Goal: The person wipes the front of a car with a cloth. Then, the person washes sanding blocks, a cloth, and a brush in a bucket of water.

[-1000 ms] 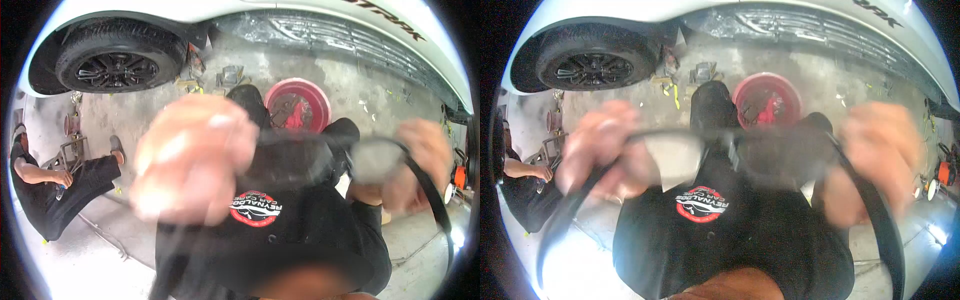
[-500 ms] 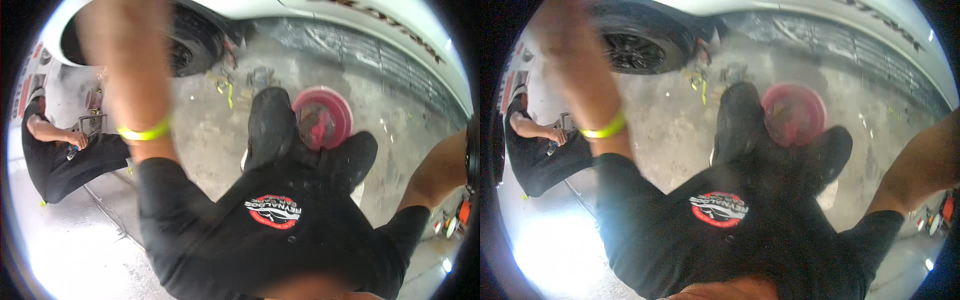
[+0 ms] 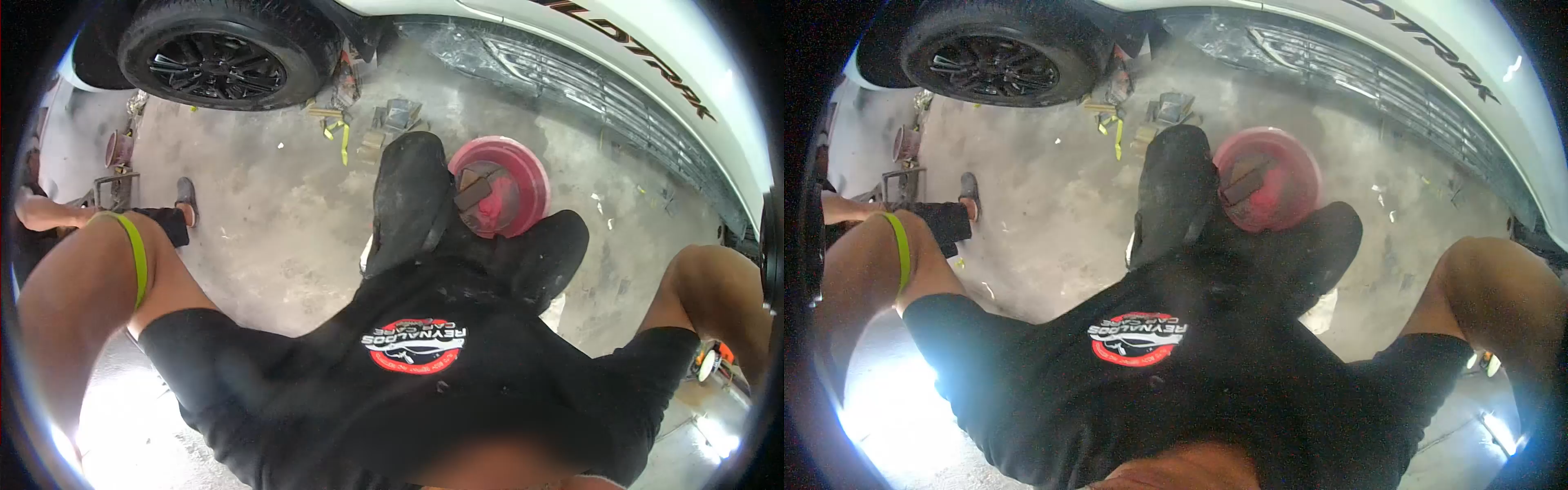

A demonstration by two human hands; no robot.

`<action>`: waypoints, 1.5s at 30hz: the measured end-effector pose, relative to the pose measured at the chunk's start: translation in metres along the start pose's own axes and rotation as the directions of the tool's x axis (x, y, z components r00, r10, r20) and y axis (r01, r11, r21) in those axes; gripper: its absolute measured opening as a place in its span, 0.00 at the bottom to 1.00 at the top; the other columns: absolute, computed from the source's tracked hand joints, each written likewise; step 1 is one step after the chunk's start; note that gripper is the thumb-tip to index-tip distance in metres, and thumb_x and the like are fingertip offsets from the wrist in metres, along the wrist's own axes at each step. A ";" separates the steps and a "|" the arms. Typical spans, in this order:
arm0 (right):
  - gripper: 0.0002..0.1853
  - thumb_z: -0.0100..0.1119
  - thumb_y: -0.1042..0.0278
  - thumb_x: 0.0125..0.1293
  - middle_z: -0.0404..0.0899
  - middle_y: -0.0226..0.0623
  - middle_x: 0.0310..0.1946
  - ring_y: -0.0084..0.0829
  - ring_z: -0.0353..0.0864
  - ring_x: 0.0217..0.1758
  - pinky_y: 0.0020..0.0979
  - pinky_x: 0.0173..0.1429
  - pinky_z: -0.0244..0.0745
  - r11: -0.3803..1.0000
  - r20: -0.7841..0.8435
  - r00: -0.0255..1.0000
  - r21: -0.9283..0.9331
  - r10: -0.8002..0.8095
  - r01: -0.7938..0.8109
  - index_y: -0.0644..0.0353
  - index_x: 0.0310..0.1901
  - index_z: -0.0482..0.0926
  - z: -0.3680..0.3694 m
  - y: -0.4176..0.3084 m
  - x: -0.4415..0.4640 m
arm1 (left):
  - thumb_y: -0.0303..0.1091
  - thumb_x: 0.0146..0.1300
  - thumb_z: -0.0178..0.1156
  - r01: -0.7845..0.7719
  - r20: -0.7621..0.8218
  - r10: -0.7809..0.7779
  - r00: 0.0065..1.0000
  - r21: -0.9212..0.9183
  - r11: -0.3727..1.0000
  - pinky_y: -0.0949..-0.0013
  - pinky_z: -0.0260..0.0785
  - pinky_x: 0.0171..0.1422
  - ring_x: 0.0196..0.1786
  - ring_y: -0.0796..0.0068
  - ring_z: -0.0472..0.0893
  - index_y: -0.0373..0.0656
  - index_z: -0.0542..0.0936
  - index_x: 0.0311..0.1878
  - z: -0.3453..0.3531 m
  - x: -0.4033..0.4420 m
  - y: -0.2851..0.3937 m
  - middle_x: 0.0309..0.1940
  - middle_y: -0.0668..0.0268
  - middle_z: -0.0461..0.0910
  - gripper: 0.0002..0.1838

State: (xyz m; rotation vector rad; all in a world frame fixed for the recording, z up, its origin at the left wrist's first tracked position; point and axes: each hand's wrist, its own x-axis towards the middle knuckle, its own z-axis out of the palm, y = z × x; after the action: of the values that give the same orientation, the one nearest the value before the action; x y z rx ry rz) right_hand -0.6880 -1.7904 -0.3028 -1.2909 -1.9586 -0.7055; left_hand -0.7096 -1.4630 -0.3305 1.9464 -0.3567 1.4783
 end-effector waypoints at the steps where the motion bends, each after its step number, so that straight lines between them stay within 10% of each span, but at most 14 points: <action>1: 0.13 0.56 0.60 0.68 0.83 0.32 0.38 0.27 0.80 0.40 0.29 0.45 0.74 1.000 -0.013 1.000 -0.001 0.009 -0.009 0.57 0.47 0.83 -0.002 -0.002 0.000 | 0.37 0.64 0.61 0.000 -0.010 0.000 1.000 0.005 1.000 0.64 0.72 0.46 0.37 0.66 0.80 0.41 0.80 0.46 -0.001 -0.001 0.001 0.37 0.60 0.83 0.12; 7: 0.14 0.56 0.59 0.68 0.84 0.33 0.37 0.30 0.81 0.40 0.31 0.45 0.75 0.930 -0.262 0.930 -0.195 0.256 -0.311 0.57 0.46 0.83 -0.035 -0.027 -0.031 | 0.37 0.64 0.61 0.002 -0.133 -0.004 0.991 -0.016 1.000 0.62 0.72 0.48 0.39 0.64 0.80 0.42 0.81 0.45 0.009 -0.015 0.006 0.38 0.60 0.83 0.11; 11: 0.14 0.56 0.57 0.68 0.85 0.34 0.36 0.31 0.82 0.39 0.32 0.45 0.75 0.443 -0.474 0.410 -0.047 0.779 -0.895 0.56 0.46 0.84 -0.012 -0.020 -0.110 | 0.38 0.64 0.60 0.143 -0.228 -0.139 0.964 -0.001 0.990 0.62 0.72 0.50 0.41 0.63 0.81 0.43 0.82 0.44 0.045 -0.060 -0.004 0.39 0.60 0.83 0.10; 13: 0.14 0.56 0.57 0.68 0.85 0.34 0.36 0.32 0.83 0.39 0.33 0.45 0.76 0.021 -0.127 0.017 0.029 0.992 -0.999 0.56 0.46 0.84 0.044 0.003 -0.183 | 0.38 0.64 0.60 0.378 -0.019 -0.378 0.926 0.100 0.920 0.61 0.72 0.51 0.42 0.62 0.81 0.43 0.82 0.43 0.101 -0.117 -0.027 0.40 0.59 0.83 0.10; 15: 0.19 0.55 0.52 0.67 0.84 0.44 0.38 0.37 0.82 0.42 0.39 0.49 0.75 0.033 0.385 -0.015 -0.119 0.923 -0.992 0.61 0.45 0.82 0.134 0.033 -0.300 | 0.37 0.62 0.61 0.523 0.474 -0.540 0.695 0.181 0.833 0.60 0.71 0.55 0.47 0.57 0.81 0.43 0.82 0.45 0.171 -0.207 -0.055 0.42 0.57 0.83 0.11; 17: 0.20 0.58 0.50 0.62 0.84 0.49 0.41 0.46 0.83 0.44 0.43 0.51 0.76 0.039 0.614 -0.204 -0.358 0.763 -0.933 0.59 0.46 0.83 0.230 0.047 -0.396 | 0.48 0.62 0.61 0.110 0.864 -0.251 0.437 0.225 0.968 0.50 0.65 0.66 0.62 0.46 0.73 0.45 0.78 0.56 0.220 -0.334 -0.114 0.60 0.47 0.73 0.23; 19: 0.26 0.69 0.52 0.48 0.83 0.51 0.41 0.48 0.82 0.50 0.45 0.54 0.75 -0.126 0.557 -0.430 -0.500 0.710 -0.857 0.61 0.46 0.82 0.293 0.033 -0.447 | 0.52 0.61 0.61 0.012 0.870 -0.450 0.200 0.457 0.889 0.38 0.55 0.70 0.69 0.36 0.62 0.47 0.68 0.67 0.223 -0.397 -0.099 0.70 0.45 0.59 0.34; 25: 0.29 0.66 0.63 0.54 0.74 0.57 0.57 0.47 0.84 0.47 0.44 0.51 0.80 -0.292 0.172 -0.401 -0.444 0.900 -0.847 0.62 0.59 0.74 0.395 -0.023 -0.509 | 0.32 0.60 0.60 0.280 0.788 -0.607 0.105 0.562 0.778 0.51 0.70 0.61 0.61 0.44 0.73 0.47 0.60 0.70 0.230 -0.424 -0.106 0.63 0.47 0.68 0.35; 31: 0.16 0.49 0.71 0.62 0.80 0.54 0.48 0.46 0.85 0.44 0.44 0.46 0.81 -0.408 0.675 -0.611 -0.463 0.413 -0.787 0.64 0.47 0.81 0.307 0.024 -0.407 | 0.25 0.57 0.59 0.271 0.792 -0.603 0.099 0.561 0.782 0.52 0.73 0.58 0.57 0.50 0.77 0.46 0.63 0.67 0.225 -0.428 -0.105 0.57 0.52 0.73 0.33; 34: 0.17 0.52 0.75 0.59 0.84 0.49 0.44 0.39 0.86 0.44 0.38 0.47 0.80 -0.226 0.516 -0.365 -0.312 0.775 -0.923 0.63 0.50 0.81 0.245 0.016 -0.409 | 0.25 0.56 0.59 0.284 0.797 -0.586 0.147 0.534 0.797 0.52 0.73 0.57 0.57 0.50 0.77 0.47 0.62 0.67 0.224 -0.431 -0.110 0.57 0.53 0.73 0.34; 37: 0.16 0.57 0.72 0.56 0.85 0.47 0.35 0.41 0.85 0.40 0.39 0.49 0.78 -0.438 0.146 -0.430 0.021 0.891 -0.899 0.66 0.46 0.82 0.142 0.040 -0.305 | 0.25 0.56 0.59 0.321 0.807 -0.569 0.159 0.503 0.803 0.52 0.74 0.55 0.56 0.50 0.77 0.47 0.63 0.67 0.224 -0.435 -0.111 0.55 0.54 0.74 0.33; 41: 0.18 0.57 0.66 0.67 0.78 0.50 0.55 0.37 0.78 0.58 0.35 0.62 0.71 -0.171 -0.255 -0.265 0.339 0.930 -0.925 0.62 0.56 0.77 0.081 0.081 -0.317 | 0.25 0.56 0.58 0.329 0.812 -0.560 0.167 0.489 0.808 0.52 0.76 0.51 0.54 0.50 0.78 0.45 0.64 0.64 0.227 -0.434 -0.111 0.52 0.54 0.75 0.31; 43: 0.21 0.56 0.59 0.68 0.77 0.51 0.57 0.43 0.76 0.60 0.37 0.64 0.68 -0.043 -0.426 -0.166 0.283 0.890 -0.958 0.56 0.60 0.75 0.070 0.119 -0.312 | 0.24 0.56 0.58 0.327 0.807 -0.570 0.153 0.503 0.800 0.52 0.76 0.52 0.53 0.50 0.78 0.45 0.64 0.64 0.230 -0.429 -0.106 0.51 0.54 0.75 0.30; 45: 0.23 0.53 0.54 0.69 0.76 0.50 0.58 0.47 0.72 0.65 0.41 0.67 0.65 -0.120 -0.361 -0.031 -0.225 0.932 -0.967 0.51 0.62 0.74 0.071 0.176 -0.341 | 0.24 0.56 0.58 0.319 0.798 -0.594 0.102 0.540 0.779 0.52 0.76 0.52 0.53 0.50 0.78 0.45 0.65 0.63 0.222 -0.428 -0.105 0.50 0.54 0.75 0.29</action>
State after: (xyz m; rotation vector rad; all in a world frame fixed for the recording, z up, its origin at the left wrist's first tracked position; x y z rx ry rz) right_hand -0.4468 -1.8656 -0.6007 -2.4148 -0.1844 -0.3048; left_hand -0.6210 -1.6002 -0.7966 2.6172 0.0047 -0.3099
